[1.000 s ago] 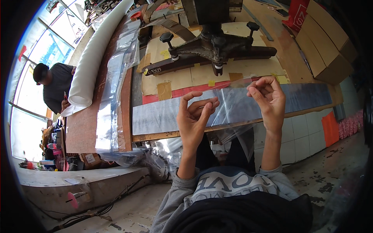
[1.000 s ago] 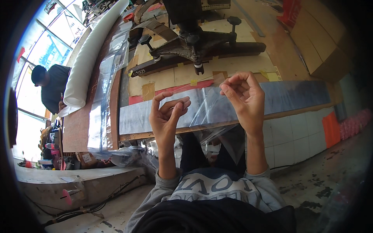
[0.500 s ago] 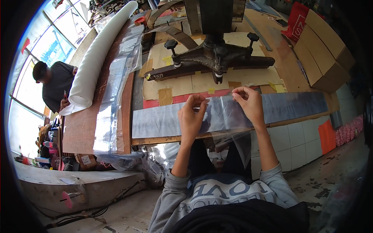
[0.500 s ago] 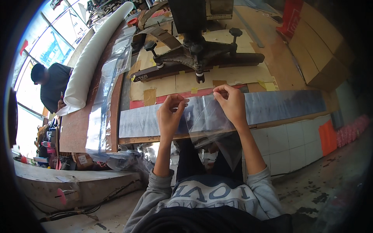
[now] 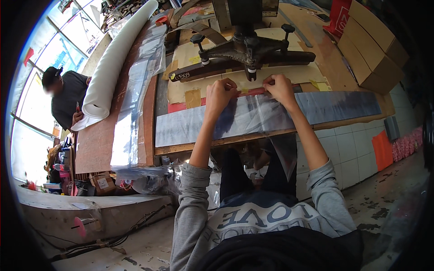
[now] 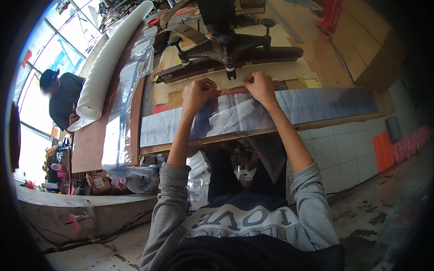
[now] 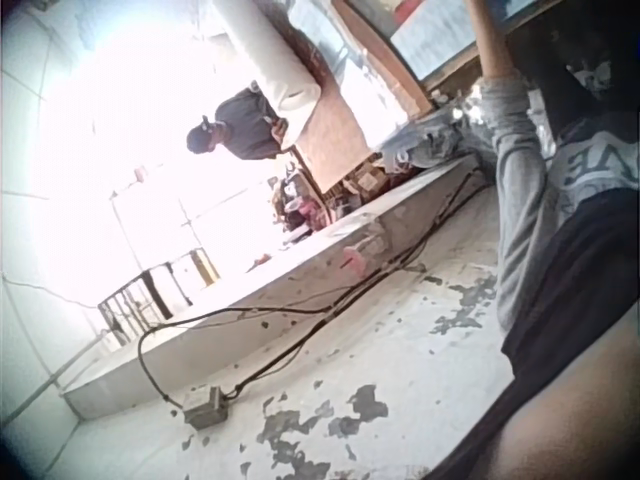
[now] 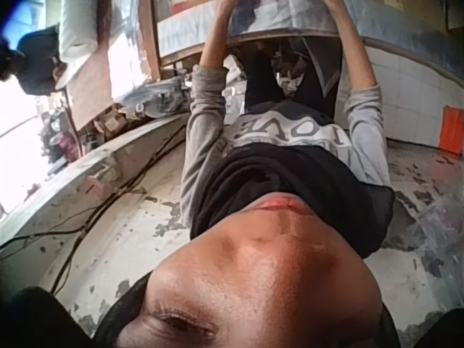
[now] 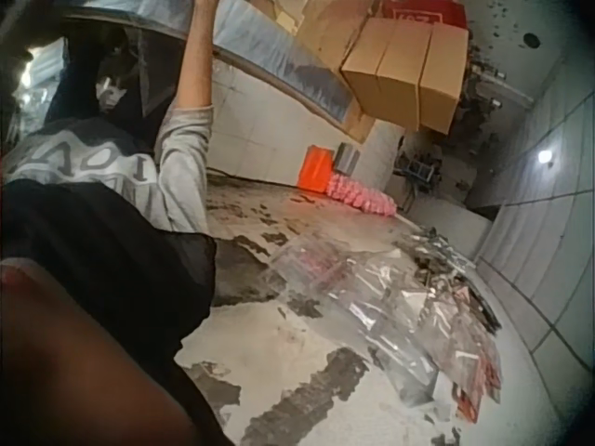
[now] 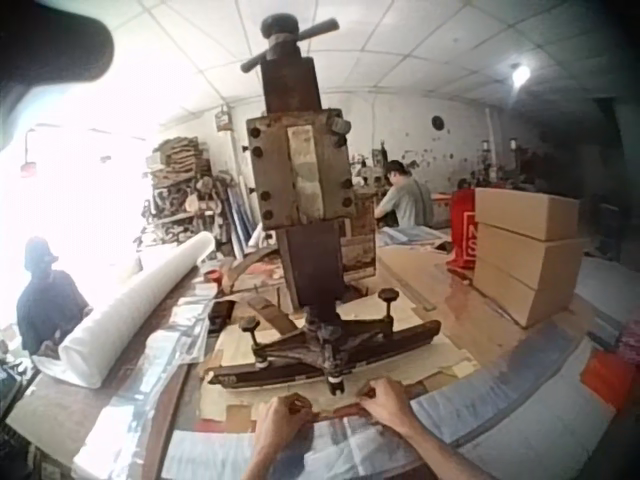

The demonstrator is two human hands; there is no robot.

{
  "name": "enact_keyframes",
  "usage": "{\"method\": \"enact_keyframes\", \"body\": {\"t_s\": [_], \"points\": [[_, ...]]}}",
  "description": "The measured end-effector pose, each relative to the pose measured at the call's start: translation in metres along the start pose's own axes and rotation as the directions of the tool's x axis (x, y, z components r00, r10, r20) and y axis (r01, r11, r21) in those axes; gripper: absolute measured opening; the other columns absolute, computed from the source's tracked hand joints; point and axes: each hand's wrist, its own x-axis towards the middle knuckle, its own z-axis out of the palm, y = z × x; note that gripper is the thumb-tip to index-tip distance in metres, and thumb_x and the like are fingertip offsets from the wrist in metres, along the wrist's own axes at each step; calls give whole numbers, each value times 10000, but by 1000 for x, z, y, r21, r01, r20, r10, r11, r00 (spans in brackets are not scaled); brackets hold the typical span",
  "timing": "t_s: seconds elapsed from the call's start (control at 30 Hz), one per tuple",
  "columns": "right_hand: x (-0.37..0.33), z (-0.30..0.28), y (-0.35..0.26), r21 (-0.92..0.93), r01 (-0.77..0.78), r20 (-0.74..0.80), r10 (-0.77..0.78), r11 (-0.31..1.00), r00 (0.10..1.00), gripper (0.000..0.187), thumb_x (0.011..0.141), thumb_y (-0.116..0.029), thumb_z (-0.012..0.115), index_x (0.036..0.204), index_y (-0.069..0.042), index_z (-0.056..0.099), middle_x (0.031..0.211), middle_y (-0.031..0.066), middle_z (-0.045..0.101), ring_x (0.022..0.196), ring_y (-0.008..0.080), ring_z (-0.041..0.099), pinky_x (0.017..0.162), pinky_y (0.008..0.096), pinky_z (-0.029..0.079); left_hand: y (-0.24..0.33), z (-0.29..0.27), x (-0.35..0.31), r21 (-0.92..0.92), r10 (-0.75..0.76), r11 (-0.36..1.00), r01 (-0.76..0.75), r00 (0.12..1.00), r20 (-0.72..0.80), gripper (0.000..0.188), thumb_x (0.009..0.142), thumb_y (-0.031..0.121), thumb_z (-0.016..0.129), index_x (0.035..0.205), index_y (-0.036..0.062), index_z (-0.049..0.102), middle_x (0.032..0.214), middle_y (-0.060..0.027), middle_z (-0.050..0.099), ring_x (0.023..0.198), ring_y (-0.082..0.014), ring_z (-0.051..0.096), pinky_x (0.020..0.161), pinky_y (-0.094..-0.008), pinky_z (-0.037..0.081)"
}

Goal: The person peels a clear film from a long grey plastic strip by hand, smoothing it down and aligning it on a workbench.

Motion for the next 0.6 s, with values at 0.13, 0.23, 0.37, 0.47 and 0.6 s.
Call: {"method": "enact_keyframes", "body": {"t_s": [0.13,0.23,0.37,0.47,0.6], "points": [[-3,4,7,59,-14,8,13,998,1000,111,712,-86,679,784,-5,700,701,137,679,702,257,679,686,338,519,-4,4,-5,26,1,1000,-1,1000,-20,149,729,130,676,853,54,706,757,-130,695,688,-256,679,652,-324,515],[8,9,7,38,25,-32,-23,999,999,100,711,-91,678,771,-16,707,721,138,684,715,270,679,693,344,520,-9,11,2,58,62,997,-57,994,-95,143,745,115,651,861,51,706,758,-139,691,694,-282,673,664,-341,519],[29,19,11,6,56,-124,-54,998,991,84,720,-91,673,765,-36,717,759,141,689,739,285,678,707,350,521,-16,21,12,65,204,979,-195,956,-211,140,772,50,589,855,15,696,787,-188,674,719,-356,649,692,-400,517],[30,26,12,-12,76,-198,-76,997,977,82,727,-85,669,770,-34,717,760,141,689,746,281,681,715,346,521,-18,22,6,198,237,960,-200,953,-191,198,809,97,578,950,33,702,857,-205,654,800,-341,638,730,-392,501],[30,28,20,-7,106,-219,-105,994,970,81,733,-75,664,776,-33,718,759,140,690,748,277,683,717,344,523,-7,20,-6,289,243,935,-204,964,-107,234,820,100,561,998,48,704,844,-216,625,831,-366,588,781,-416,479]]}}
